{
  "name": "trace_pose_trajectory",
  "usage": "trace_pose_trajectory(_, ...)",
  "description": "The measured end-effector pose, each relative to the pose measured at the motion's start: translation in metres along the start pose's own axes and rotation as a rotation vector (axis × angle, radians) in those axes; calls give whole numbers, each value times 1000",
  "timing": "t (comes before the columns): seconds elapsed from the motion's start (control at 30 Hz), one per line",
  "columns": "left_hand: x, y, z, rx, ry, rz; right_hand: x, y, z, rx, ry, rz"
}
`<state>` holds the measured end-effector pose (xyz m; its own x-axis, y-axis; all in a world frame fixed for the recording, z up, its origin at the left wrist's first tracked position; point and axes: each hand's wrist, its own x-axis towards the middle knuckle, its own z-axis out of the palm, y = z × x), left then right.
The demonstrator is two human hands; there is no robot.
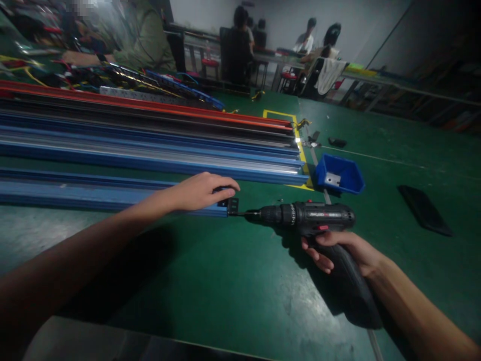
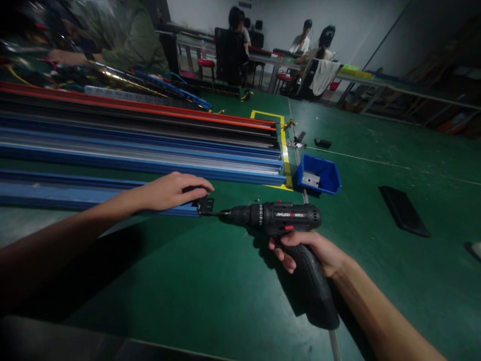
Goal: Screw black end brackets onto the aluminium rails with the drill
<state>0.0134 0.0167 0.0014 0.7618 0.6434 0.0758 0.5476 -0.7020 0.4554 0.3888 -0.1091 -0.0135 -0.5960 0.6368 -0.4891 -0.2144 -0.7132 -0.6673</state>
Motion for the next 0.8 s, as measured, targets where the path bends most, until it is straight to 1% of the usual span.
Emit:
trace_pose_trajectory(0.17, 0, -2, 2, 2, -2, -20, -4, -6, 2, -27, -7, -41)
trace_pose_trajectory(0.27, 1, -3, 2, -2, -10, -16, -9, -14, 0, -37, 19, -116)
trace_pose_trajectory(0.33, 1, -3, 2, -5, -15, -13, -12, -19, -1, -40, 50, -213)
trace_pose_trajectory(0.43, 1, -5, 2, 8, -15, -4, -17, -27, 0, 5, 104, -404)
trace_pose_trajectory(0.5, 0, -6, 2, 38, 3, 20, -20, -31, 1, 70, 125, -526)
trace_pose_trajectory(0.57, 1, -6, 0, 82, 40, 59, -21, -34, 1, 144, 117, -617)
trace_pose_trajectory(0.63, 4, -1, -4, 128, 73, 114, -20, -35, 0, 217, 96, -667)
trace_pose_trajectory(0.7, 11, 9, -8, 162, 97, 170, -19, -34, -2, 277, 76, -694)
trace_pose_trajectory(0.77, 24, 24, -9, 197, 119, 203, -16, -32, -3, 317, 63, -699)
trace_pose_trajectory(0.8, 33, 31, -8, 232, 109, 223, -15, -31, -3, 329, 56, -696)
